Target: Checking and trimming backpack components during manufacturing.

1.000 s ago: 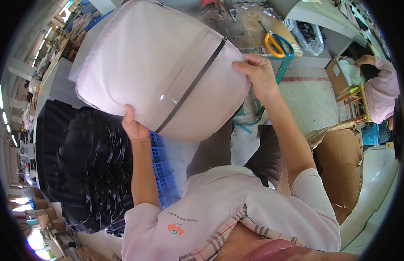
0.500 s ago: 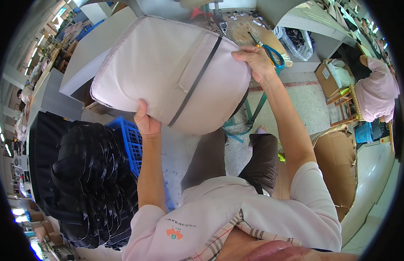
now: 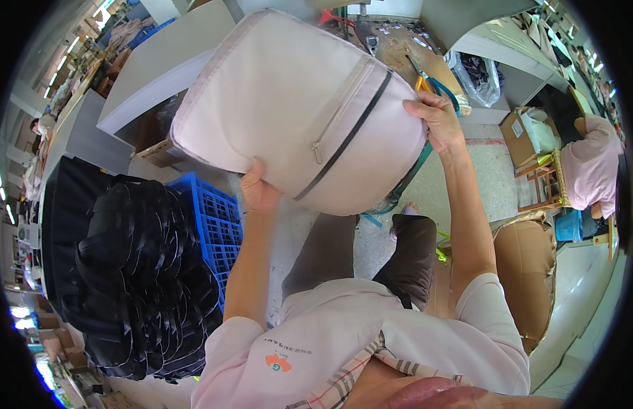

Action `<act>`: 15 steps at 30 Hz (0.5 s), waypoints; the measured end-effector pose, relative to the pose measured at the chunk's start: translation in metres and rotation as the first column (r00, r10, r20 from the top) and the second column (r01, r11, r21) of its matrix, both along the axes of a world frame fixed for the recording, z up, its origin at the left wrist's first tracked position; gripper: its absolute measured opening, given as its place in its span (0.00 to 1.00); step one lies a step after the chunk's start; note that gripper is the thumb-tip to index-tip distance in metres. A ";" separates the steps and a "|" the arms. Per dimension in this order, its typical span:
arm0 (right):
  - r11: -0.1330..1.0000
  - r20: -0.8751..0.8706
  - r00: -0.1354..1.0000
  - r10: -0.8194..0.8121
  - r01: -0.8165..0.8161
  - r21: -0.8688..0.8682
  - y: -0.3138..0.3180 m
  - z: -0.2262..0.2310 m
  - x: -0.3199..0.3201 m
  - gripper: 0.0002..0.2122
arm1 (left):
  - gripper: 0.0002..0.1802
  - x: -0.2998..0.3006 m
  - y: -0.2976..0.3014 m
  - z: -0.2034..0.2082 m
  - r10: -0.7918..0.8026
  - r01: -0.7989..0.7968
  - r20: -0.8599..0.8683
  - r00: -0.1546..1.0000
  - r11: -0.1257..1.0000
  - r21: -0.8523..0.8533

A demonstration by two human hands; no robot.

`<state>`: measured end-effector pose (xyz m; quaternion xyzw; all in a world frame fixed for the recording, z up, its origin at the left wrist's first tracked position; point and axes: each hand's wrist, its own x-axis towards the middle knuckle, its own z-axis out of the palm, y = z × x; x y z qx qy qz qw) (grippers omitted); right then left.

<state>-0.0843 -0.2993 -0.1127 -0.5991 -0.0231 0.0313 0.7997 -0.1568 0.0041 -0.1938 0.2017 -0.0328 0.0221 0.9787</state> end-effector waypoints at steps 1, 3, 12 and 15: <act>1.000 0.001 1.000 -0.012 0.012 0.008 -0.003 -0.002 0.000 0.10 | 0.26 0.001 -0.002 -0.001 0.003 -0.003 -0.006 1.000 1.000 -0.002; 1.000 -0.001 1.000 -0.007 0.007 0.013 -0.006 -0.002 -0.001 0.09 | 0.27 0.003 -0.006 -0.001 0.012 -0.011 -0.042 0.999 1.000 0.018; 0.940 0.309 0.949 -0.057 0.156 -0.305 0.011 0.004 -0.020 0.09 | 0.28 -0.014 -0.001 -0.007 0.046 0.002 -0.288 0.956 0.986 0.164; 0.783 0.532 0.831 0.159 0.222 -0.581 0.035 0.044 -0.076 0.07 | 0.42 -0.046 0.012 -0.001 -0.174 0.406 -0.551 0.816 0.851 0.333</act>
